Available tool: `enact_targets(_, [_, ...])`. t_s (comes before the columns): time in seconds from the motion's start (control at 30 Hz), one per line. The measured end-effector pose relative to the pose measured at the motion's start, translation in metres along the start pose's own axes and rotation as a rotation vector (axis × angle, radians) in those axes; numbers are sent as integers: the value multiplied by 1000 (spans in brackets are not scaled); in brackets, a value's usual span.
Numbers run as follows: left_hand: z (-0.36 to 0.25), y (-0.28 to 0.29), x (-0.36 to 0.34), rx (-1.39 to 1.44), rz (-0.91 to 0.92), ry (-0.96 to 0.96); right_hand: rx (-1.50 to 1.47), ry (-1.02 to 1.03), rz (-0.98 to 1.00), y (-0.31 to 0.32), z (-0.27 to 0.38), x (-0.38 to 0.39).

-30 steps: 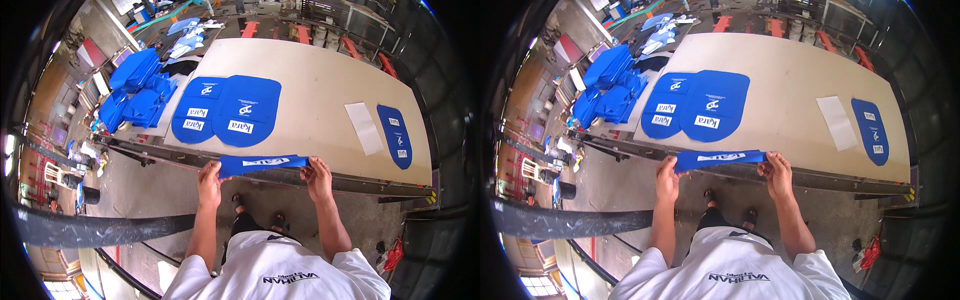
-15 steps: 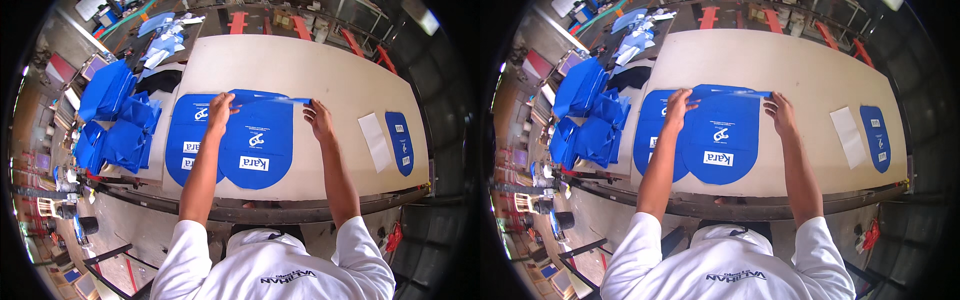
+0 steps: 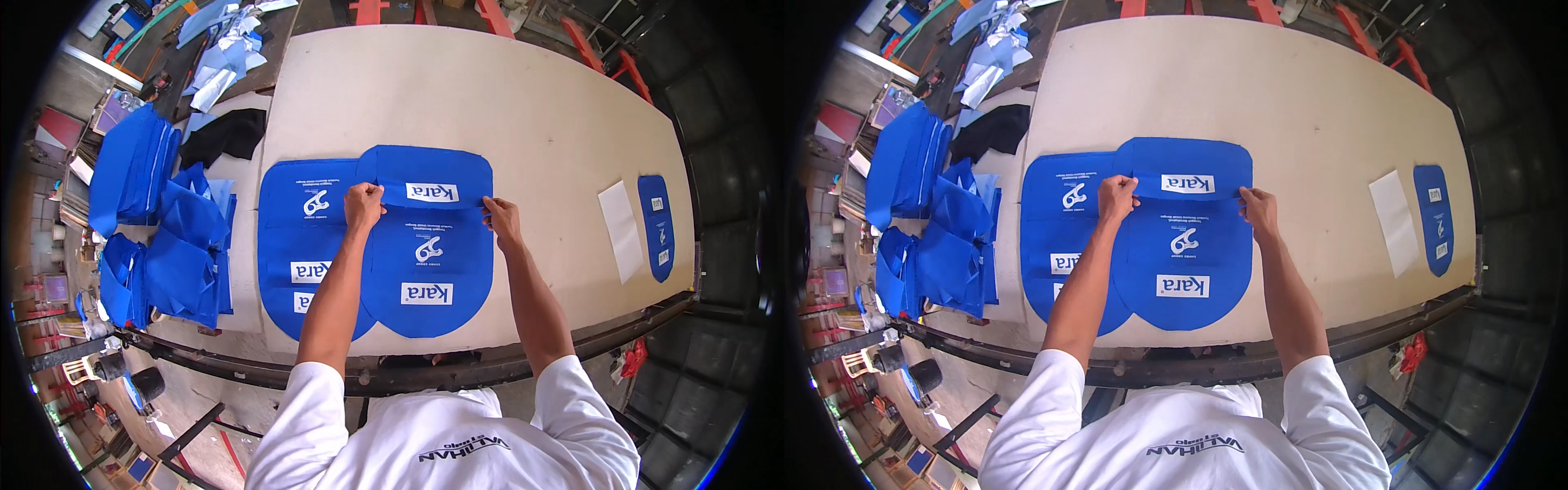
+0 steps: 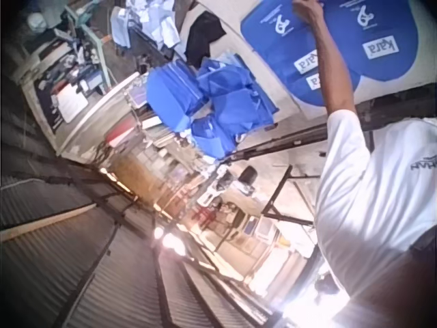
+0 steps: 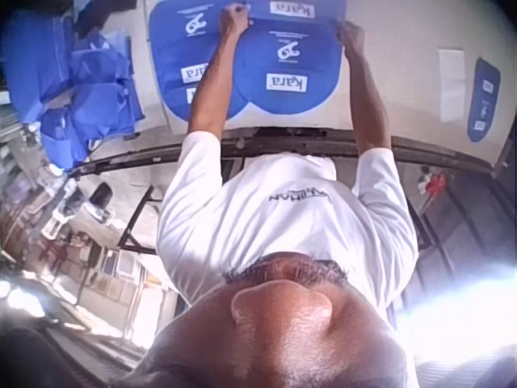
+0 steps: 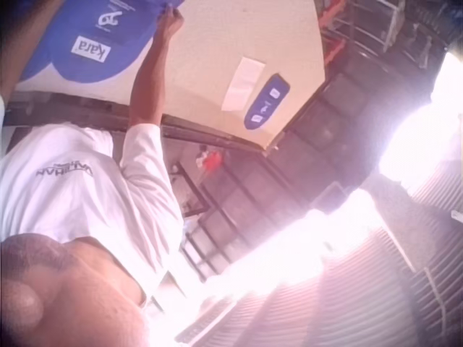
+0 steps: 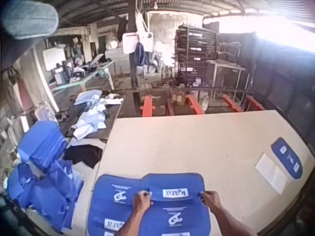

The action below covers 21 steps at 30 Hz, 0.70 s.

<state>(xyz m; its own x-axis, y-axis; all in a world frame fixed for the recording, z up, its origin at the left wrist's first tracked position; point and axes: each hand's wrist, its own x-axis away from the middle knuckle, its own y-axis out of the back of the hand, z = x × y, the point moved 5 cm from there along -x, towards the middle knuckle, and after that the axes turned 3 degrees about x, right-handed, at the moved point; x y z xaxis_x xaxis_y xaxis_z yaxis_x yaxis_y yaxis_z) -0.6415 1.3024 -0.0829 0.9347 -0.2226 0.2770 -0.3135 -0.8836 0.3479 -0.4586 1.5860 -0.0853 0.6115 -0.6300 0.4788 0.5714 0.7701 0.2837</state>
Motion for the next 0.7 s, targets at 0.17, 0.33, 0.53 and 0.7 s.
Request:
enact_targets(0.17, [4,-4,-8,-72,7,46,121,57,-33,5,-8,-6])
enact_targets(0.33, [5,-8,-7,-111,6,34,178,44,-85,3,-9,-3])
enact_targets(0.53, [7,-6,-3,-329,-157,-22,289,168,-163,6,-10,-5])
enact_targets(0.7, [-23,19,42,-217,-365,-138,66,278,-282,29,-15,19])
